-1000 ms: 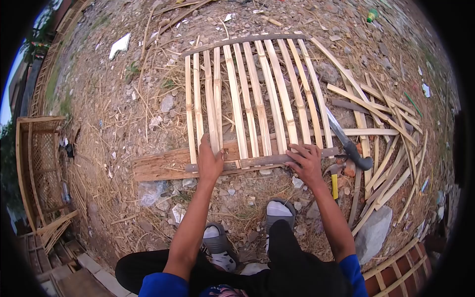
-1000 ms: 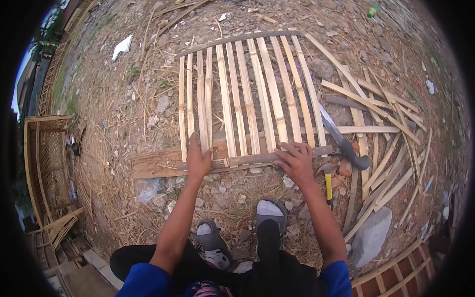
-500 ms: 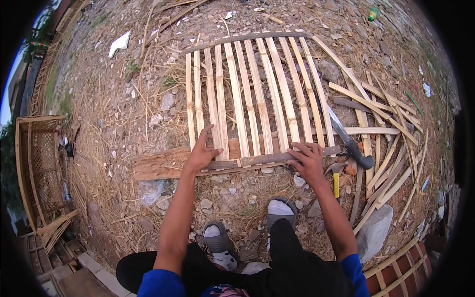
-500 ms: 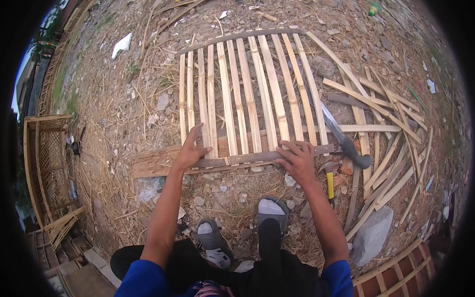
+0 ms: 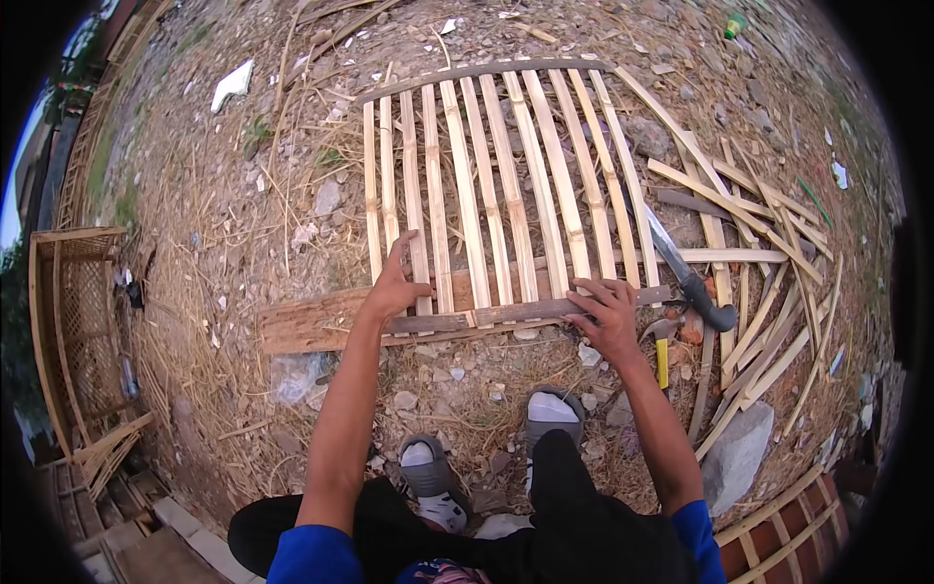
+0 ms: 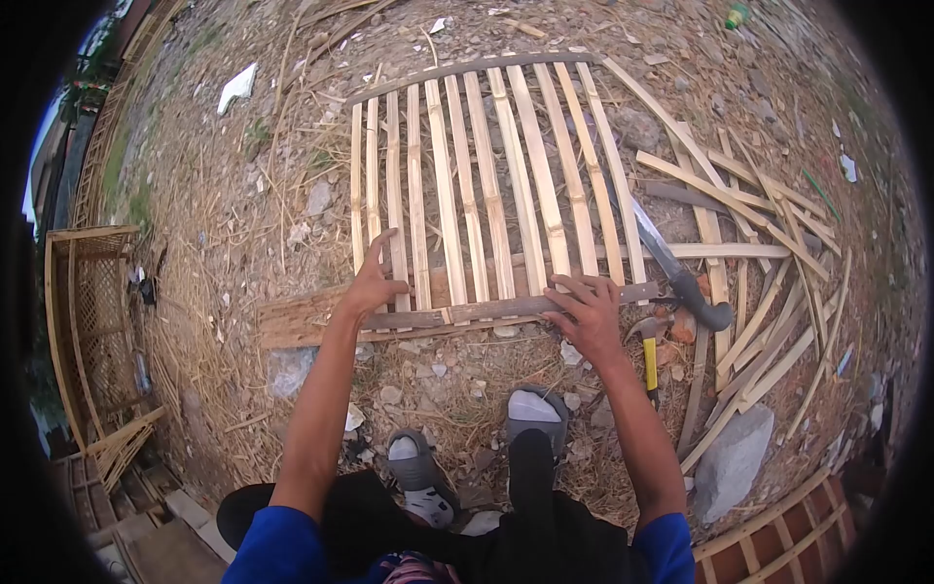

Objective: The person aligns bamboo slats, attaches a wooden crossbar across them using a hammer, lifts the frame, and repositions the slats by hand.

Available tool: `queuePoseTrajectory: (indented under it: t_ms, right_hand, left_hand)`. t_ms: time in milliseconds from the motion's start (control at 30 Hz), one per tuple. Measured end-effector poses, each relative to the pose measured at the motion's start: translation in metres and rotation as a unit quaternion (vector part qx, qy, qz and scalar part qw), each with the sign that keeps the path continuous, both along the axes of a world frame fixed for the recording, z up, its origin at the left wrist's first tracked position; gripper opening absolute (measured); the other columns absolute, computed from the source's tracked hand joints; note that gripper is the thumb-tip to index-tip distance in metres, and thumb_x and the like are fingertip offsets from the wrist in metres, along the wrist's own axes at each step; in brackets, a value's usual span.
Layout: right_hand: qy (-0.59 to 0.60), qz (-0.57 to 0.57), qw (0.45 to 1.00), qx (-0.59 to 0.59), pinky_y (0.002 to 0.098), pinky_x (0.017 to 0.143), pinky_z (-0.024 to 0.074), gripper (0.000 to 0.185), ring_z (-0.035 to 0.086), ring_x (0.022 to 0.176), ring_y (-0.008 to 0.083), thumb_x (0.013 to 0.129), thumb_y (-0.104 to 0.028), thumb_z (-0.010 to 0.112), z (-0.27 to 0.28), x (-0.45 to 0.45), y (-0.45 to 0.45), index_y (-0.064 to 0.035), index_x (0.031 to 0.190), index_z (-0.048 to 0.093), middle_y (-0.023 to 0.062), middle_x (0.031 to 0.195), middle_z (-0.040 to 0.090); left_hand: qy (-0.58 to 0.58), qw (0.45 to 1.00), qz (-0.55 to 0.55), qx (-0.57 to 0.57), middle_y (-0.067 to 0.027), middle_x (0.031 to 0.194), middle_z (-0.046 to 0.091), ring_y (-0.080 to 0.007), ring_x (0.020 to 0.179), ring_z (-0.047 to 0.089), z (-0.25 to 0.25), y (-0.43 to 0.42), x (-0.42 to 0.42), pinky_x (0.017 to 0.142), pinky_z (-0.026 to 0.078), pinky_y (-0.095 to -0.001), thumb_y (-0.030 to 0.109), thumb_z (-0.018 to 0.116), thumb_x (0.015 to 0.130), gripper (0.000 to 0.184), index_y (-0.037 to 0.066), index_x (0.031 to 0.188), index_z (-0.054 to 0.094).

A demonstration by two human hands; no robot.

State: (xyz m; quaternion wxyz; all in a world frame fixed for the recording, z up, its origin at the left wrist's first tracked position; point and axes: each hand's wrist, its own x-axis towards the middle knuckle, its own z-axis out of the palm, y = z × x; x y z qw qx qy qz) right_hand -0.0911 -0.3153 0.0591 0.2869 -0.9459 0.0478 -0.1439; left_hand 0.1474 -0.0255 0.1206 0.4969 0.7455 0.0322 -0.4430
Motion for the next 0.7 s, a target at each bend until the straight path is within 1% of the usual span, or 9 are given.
queuePoseTrajectory:
  t_ms: [33,133,233,333,433,467,567,667,700]
  right_hand:
    - [0.0,0.001,1.0,0.0,0.0444,0.102,0.0378,0.041,0.057,0.113,0.0251,0.071,-0.025,0.086,0.0,0.0,0.0,-0.0208,0.111,0.077,-0.0057,0.129,0.068]
    - [0.004,-0.001,1.0,-0.002,0.0444,0.102,0.0377,0.042,0.057,0.113,0.0248,0.071,-0.025,0.086,0.001,0.0,0.001,-0.0208,0.111,0.077,-0.0059,0.128,0.068]
    - [0.009,-0.004,1.0,-0.007,0.0446,0.102,0.0377,0.042,0.057,0.113,0.0248,0.071,-0.025,0.086,0.002,0.0,0.002,-0.0209,0.111,0.077,-0.0058,0.128,0.068]
    - [0.007,-0.004,1.0,0.0,0.0445,0.102,0.038,0.041,0.057,0.113,0.0248,0.071,-0.025,0.086,0.0,0.001,0.001,-0.0208,0.11,0.077,-0.0059,0.128,0.068]
    - [-0.006,-0.005,1.0,-0.001,0.0443,0.101,0.0385,0.041,0.057,0.112,0.0248,0.071,-0.025,0.086,-0.001,0.0,0.001,-0.0206,0.11,0.077,-0.0059,0.127,0.068]
    - [-0.006,-0.005,1.0,-0.004,0.0441,0.1,0.0387,0.041,0.057,0.112,0.0248,0.07,-0.025,0.086,-0.001,0.0,0.0,-0.0205,0.11,0.077,-0.0057,0.127,0.068]
    - [-0.005,-0.003,1.0,-0.008,0.0435,0.1,0.039,0.043,0.057,0.111,0.0249,0.069,-0.024,0.087,0.0,0.0,0.001,-0.0195,0.11,0.077,-0.0045,0.127,0.069]
    - [-0.006,0.001,1.0,-0.009,0.043,0.1,0.0393,0.047,0.057,0.111,0.0251,0.066,-0.022,0.088,0.001,0.001,0.001,-0.0181,0.111,0.076,-0.003,0.127,0.069]
    - [-0.005,0.001,1.0,-0.009,0.043,0.1,0.0394,0.047,0.057,0.111,0.0251,0.066,-0.022,0.088,0.002,0.001,0.001,-0.018,0.111,0.076,-0.0029,0.127,0.069]
  left_hand:
    - [0.013,1.0,0.009,0.004,-0.0276,0.148,0.045,-0.0338,0.125,0.058,0.003,-0.001,0.0,0.096,0.054,-0.0396,-0.02,0.069,0.072,0.103,0.02,0.157,0.026]
    - [-0.252,0.963,-0.089,0.034,-0.0246,0.148,0.049,-0.0344,0.132,0.054,-0.035,0.012,-0.005,0.103,0.05,-0.0427,-0.017,0.072,0.071,0.103,0.019,0.157,0.027]
    - [-0.287,0.947,-0.131,0.057,-0.021,0.148,0.048,-0.0378,0.135,0.05,-0.041,0.021,-0.003,0.107,0.046,-0.0483,-0.008,0.074,0.074,0.093,0.017,0.155,0.034]
    - [-0.322,0.902,-0.202,0.203,-0.0196,0.147,0.047,-0.0344,0.115,0.062,-0.027,0.017,-0.021,0.092,0.053,-0.0422,0.003,0.076,0.079,0.077,0.019,0.148,0.047]
    - [-0.401,0.875,-0.173,0.21,-0.0188,0.14,0.051,-0.0382,0.111,0.06,-0.021,0.012,-0.037,0.092,0.053,-0.0435,0.01,0.077,0.08,0.064,0.016,0.14,0.055]
    - [-0.424,0.857,-0.177,0.232,-0.0143,0.144,0.051,-0.0363,0.118,0.059,-0.019,0.01,-0.041,0.097,0.051,-0.0439,0.011,0.076,0.081,0.061,0.016,0.139,0.056]
    - [-0.508,0.802,-0.213,0.23,-0.0101,0.146,0.052,-0.0355,0.127,0.054,-0.028,0.013,-0.048,0.104,0.046,-0.0463,0.014,0.075,0.082,0.058,0.017,0.137,0.058]
    - [-0.463,0.839,-0.217,0.189,-0.0058,0.149,0.05,-0.0333,0.136,0.047,-0.028,0.012,-0.054,0.108,0.04,-0.0513,0.016,0.072,0.085,0.055,0.016,0.137,0.056]
    - [-0.469,0.835,-0.214,0.19,-0.0053,0.149,0.051,-0.0328,0.136,0.047,-0.03,0.013,-0.055,0.109,0.039,-0.0508,0.016,0.071,0.085,0.054,0.016,0.137,0.056]
